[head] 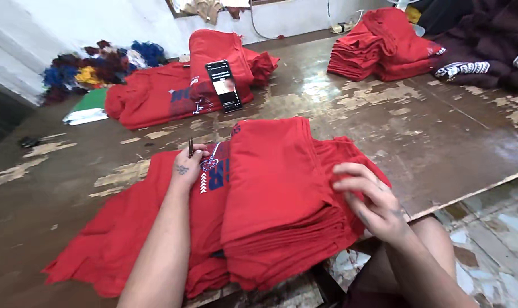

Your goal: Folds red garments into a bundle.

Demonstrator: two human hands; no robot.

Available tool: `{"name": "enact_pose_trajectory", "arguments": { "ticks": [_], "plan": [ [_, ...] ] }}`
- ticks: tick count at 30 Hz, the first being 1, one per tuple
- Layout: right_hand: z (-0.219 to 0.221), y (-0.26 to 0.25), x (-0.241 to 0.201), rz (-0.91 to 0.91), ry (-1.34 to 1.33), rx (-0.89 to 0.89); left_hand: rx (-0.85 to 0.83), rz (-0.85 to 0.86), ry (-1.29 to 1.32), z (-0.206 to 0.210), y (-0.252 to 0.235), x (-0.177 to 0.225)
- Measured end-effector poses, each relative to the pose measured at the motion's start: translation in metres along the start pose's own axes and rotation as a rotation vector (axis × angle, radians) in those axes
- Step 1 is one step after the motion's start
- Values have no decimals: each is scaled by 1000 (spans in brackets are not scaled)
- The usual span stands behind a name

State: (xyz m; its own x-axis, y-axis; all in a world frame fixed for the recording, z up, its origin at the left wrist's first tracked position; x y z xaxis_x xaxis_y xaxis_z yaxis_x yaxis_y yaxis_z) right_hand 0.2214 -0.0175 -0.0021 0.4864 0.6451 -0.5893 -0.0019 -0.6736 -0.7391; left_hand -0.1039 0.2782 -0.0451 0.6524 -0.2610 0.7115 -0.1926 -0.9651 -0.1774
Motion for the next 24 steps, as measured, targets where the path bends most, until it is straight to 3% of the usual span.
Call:
{"name": "enact_pose_trajectory", "arguments": {
  "ticks": [4,7,9,13,17,20,22,24],
  "plan": [
    [19,-18,-62,-214,83,-177,-6,-14,1,0,-3,-1],
    [53,-35,-58,-198,253,-348,-29,22,2,-2,-2,-2],
    [60,-37,-50,-265,211,-300,-31,22,26,-3,-1,-5],
    [13,-9,-74,-291,-16,-155,-42,-33,84,-4,-1,-7],
    [-28,36,-82,-86,-340,-178,-76,-52,56,-2,-3,-4],
    [-25,69,-74,143,-576,-267,-74,-27,25,-4,-1,0],
    [-3,108,-56,339,-479,-401,-29,89,-5,-8,2,7],
    [29,159,-26,588,-103,-686,42,222,-31,-14,20,36]
  ]
}}
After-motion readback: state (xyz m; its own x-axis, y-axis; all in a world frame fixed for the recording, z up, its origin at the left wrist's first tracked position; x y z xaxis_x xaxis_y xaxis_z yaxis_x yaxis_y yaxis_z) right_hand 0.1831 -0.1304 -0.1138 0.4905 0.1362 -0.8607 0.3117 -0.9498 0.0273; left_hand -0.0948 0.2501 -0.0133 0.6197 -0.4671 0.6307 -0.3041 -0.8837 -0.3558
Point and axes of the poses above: each hand's wrist, its own y-axis away from the middle knuckle, its own z-axis out of the palm, x = y × z, the point moved 3 cm from there along -y, towards the middle knuckle, and after that the axes turned 8 degrees about -y, right-handed, at the moved point
